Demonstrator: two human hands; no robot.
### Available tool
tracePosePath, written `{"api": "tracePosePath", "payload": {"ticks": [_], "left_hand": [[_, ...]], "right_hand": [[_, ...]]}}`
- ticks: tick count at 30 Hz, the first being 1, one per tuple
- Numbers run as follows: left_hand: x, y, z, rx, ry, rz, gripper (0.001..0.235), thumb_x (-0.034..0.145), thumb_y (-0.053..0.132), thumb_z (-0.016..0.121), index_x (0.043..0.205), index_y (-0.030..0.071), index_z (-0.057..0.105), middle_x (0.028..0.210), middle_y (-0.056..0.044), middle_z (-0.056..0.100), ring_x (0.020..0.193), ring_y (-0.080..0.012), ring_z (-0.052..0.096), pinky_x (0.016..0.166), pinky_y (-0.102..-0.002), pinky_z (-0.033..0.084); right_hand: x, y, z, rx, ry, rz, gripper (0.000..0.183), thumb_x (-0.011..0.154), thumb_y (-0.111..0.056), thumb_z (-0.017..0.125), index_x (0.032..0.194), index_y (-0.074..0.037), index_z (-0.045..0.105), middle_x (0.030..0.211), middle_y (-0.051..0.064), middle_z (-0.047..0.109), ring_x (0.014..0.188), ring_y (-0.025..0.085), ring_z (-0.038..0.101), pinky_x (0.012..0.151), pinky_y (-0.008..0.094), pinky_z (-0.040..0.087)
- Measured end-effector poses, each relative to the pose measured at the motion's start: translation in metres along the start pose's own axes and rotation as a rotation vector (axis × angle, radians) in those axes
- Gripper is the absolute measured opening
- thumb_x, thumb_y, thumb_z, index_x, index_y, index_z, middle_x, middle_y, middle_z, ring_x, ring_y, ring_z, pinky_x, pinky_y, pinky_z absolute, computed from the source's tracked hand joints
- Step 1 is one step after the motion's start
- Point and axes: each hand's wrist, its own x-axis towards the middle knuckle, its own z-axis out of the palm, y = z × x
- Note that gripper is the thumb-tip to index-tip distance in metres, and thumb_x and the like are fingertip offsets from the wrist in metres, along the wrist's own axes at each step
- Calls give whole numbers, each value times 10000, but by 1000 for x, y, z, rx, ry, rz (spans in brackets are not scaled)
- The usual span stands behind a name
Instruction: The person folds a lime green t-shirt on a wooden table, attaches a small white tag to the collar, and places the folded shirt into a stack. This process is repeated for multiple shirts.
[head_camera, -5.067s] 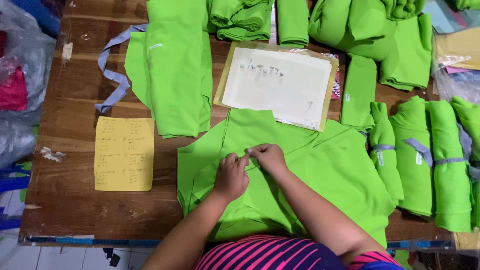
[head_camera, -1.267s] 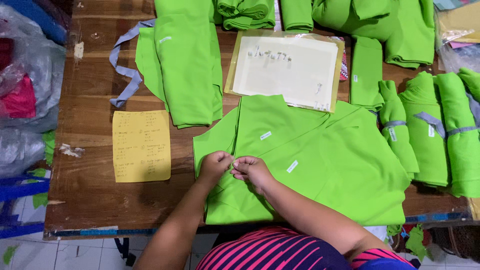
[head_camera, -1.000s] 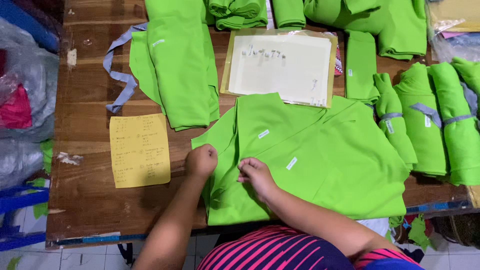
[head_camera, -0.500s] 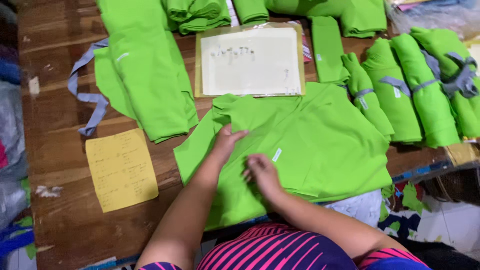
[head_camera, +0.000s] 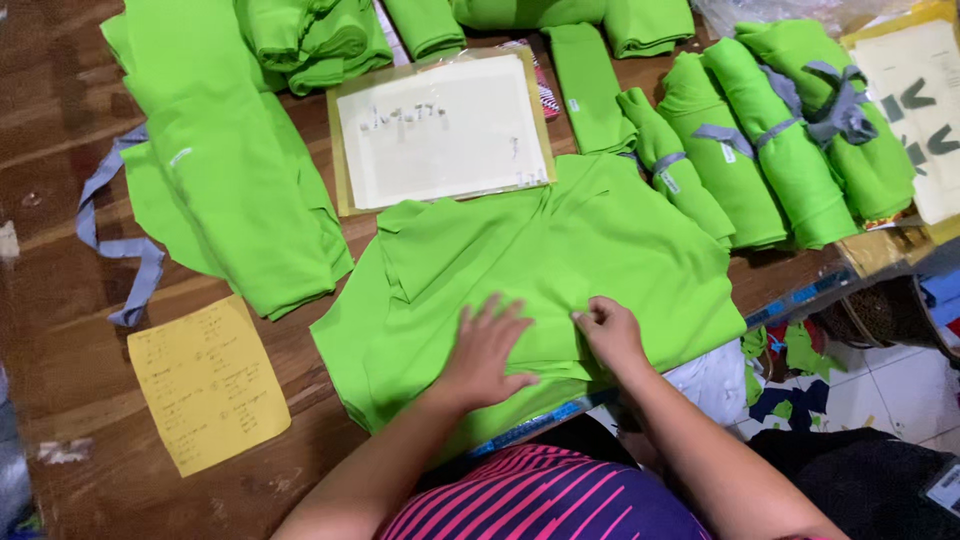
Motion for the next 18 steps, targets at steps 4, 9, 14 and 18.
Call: {"api": "tracePosePath", "payload": {"ticks": [4,9,14,18], "left_hand": [[-15,12,-26,104,-310,-213,971,729,612,749,1478,137,354,1581,-208,201,1463,-439,106,1092,-736,140],[-21,12,-1,144,-275,-298,1005,726,650,734,1494,173,295,1608,-176,81,1472,-408,47,1101,-713,144],[-21,21,8,234,-182,-348,1052,790,623,720,1533,151,143,1599,-224,12,1461,-441,19,1091,-706,136],[-26,18,40,309,310,-78,1096,693,162,674,1548,159,-11,1591,-280,77,1451,-487,106,1054,-725,119]], "right_hand": [[-9,-52,-39,-194,3,-107,143,772,-163,785,881,-108,710,1214,185,585,1188,412,552,995,519,462],[-6,-90,-29,-342,-219,-10,634,691,-378,834,1128,20,606,1060,294,662,1062,477,632,898,579,509],[-26,-96,-19,468,-375,162,357,717,-136,756,1047,-12,702,916,174,730,875,300,703,814,445,544],[-99,-129,-59,726,-428,328,496,710,-84,818,1151,83,662,1004,243,716,908,335,679,828,502,545]]}}
